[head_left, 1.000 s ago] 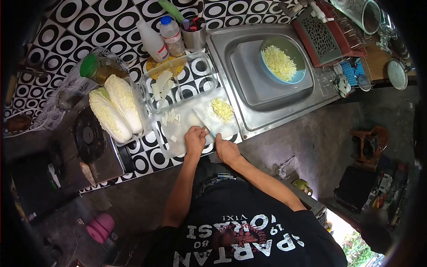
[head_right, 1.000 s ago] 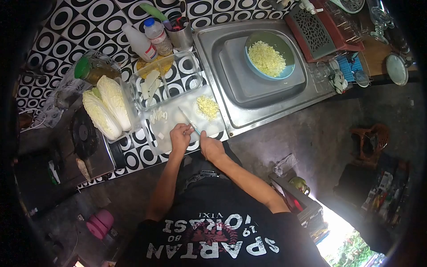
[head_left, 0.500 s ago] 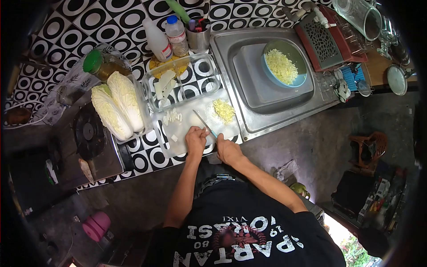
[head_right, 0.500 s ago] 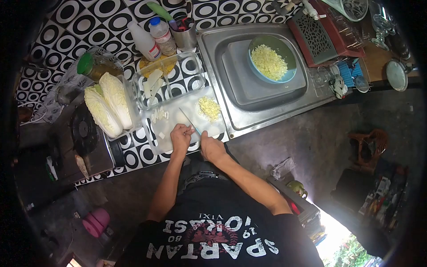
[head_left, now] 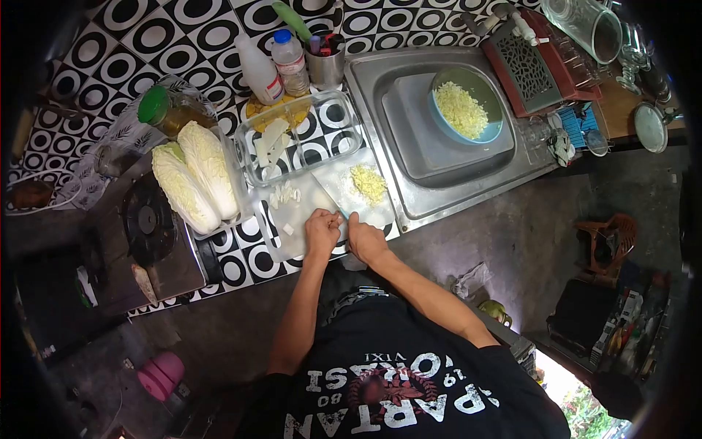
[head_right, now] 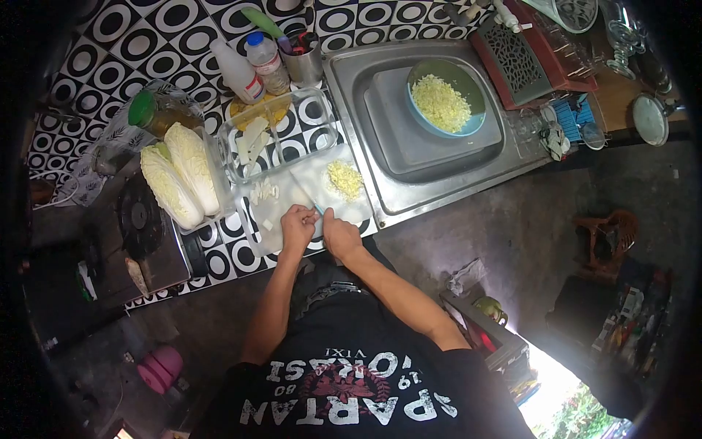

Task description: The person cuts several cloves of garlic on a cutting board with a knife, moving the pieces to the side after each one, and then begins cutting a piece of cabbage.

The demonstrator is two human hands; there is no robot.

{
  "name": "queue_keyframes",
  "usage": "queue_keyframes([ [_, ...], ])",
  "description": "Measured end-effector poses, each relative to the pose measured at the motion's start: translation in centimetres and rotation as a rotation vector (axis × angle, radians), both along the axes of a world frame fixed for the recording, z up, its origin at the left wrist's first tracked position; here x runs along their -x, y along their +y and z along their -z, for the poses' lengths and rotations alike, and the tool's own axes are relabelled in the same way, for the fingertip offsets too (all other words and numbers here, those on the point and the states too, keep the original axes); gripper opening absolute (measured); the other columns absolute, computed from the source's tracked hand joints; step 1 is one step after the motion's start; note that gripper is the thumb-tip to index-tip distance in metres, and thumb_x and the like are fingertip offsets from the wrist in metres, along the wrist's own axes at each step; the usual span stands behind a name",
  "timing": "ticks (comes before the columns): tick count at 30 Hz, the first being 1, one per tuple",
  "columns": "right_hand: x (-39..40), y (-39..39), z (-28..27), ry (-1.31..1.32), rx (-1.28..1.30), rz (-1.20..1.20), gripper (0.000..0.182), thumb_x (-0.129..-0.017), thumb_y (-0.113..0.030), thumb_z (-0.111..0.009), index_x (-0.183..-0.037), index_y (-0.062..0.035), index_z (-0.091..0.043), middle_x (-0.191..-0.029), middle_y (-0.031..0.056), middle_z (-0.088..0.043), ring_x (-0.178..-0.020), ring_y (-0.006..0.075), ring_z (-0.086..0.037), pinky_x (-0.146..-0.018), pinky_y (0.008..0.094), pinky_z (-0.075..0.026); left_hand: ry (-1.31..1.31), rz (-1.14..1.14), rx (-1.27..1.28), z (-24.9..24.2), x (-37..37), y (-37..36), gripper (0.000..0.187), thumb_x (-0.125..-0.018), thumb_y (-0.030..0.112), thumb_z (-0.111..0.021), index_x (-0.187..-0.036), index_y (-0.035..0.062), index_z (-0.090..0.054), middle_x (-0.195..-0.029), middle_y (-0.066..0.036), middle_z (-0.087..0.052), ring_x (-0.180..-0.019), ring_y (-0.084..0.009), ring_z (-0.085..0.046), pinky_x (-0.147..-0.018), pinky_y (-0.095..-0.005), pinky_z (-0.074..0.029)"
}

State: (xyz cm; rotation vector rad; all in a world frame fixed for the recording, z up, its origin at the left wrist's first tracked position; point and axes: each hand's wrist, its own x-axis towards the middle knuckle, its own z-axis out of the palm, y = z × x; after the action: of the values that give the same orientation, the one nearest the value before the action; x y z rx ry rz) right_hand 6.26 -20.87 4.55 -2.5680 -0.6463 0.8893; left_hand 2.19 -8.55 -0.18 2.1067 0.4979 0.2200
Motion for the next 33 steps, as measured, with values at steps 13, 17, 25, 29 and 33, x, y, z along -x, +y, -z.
queue_keyframes([
  [13, 1.7, -1.3, -1.8, 0.083, 0.085, -0.040, 0.027, -0.079, -0.007, -0.055, -0.097, 0.0039, -0.038, -0.080, 0.0281, -0.063, -0.079, 0.0416, -0.064, -0.070, 0.0485, -0.051, -0.067, -0.063, -0.004, 0.2, 0.2, -0.5, 0.010, -0.067, -0.007, -0.064, -0.075, -0.0015, -0.069, -0.074, -0.014, -0.058, -0.063, -0.0261, -0.058, -0.055, -0.0331, -0.046],
  [17, 0.9, -0.4, -0.4, 0.053, 0.097, -0.038, 0.024, -0.081, -0.009, -0.051, -0.098, 0.0031, -0.039, -0.080, 0.0277, -0.063, -0.078, 0.0407, -0.064, -0.069, 0.0478, -0.051, -0.001, -0.064, 0.040, -0.3, 0.2, -0.5, 0.013, -0.066, -0.008, -0.062, -0.076, -0.0015, -0.069, -0.075, -0.015, -0.058, -0.065, -0.0277, -0.059, -0.057, -0.0338, -0.046],
  [25, -0.1, 0.0, -2.5, 0.047, 0.092, -0.032, 0.032, -0.077, -0.009, -0.058, -0.098, 0.0029, -0.038, -0.081, 0.0278, -0.063, -0.080, 0.0426, -0.063, -0.069, 0.0480, -0.051, -0.059, -0.101, -0.009, -0.8, 0.3, -1.2, 0.016, -0.067, -0.011, -0.057, -0.076, -0.0046, -0.067, -0.076, -0.015, -0.057, -0.066, -0.0274, -0.059, -0.061, -0.0326, -0.047],
  [29, 1.3, -0.7, -2.4, 0.076, 0.101, -0.045, 0.033, -0.076, -0.009, -0.059, -0.098, 0.0032, -0.038, -0.081, 0.0276, -0.063, -0.080, 0.0426, -0.063, -0.070, 0.0478, -0.050, 0.005, -0.135, 0.053, -0.6, 0.4, -1.2, 0.015, -0.066, -0.010, -0.057, -0.076, -0.0037, -0.068, -0.076, -0.016, -0.058, -0.068, -0.0286, -0.059, -0.063, -0.0337, -0.048],
  [33, 1.8, -0.8, -1.2, 0.073, 0.088, 0.002, 0.030, -0.078, -0.009, -0.057, -0.098, 0.0026, -0.038, -0.079, 0.0278, -0.063, -0.080, 0.0433, -0.062, -0.071, 0.0483, -0.050, -0.015, -0.138, -0.033, -0.3, 0.2, -0.9, 0.016, -0.065, -0.009, -0.059, -0.073, -0.0008, -0.069, -0.077, -0.016, -0.061, -0.067, -0.0297, -0.061, -0.062, -0.0347, -0.048],
])
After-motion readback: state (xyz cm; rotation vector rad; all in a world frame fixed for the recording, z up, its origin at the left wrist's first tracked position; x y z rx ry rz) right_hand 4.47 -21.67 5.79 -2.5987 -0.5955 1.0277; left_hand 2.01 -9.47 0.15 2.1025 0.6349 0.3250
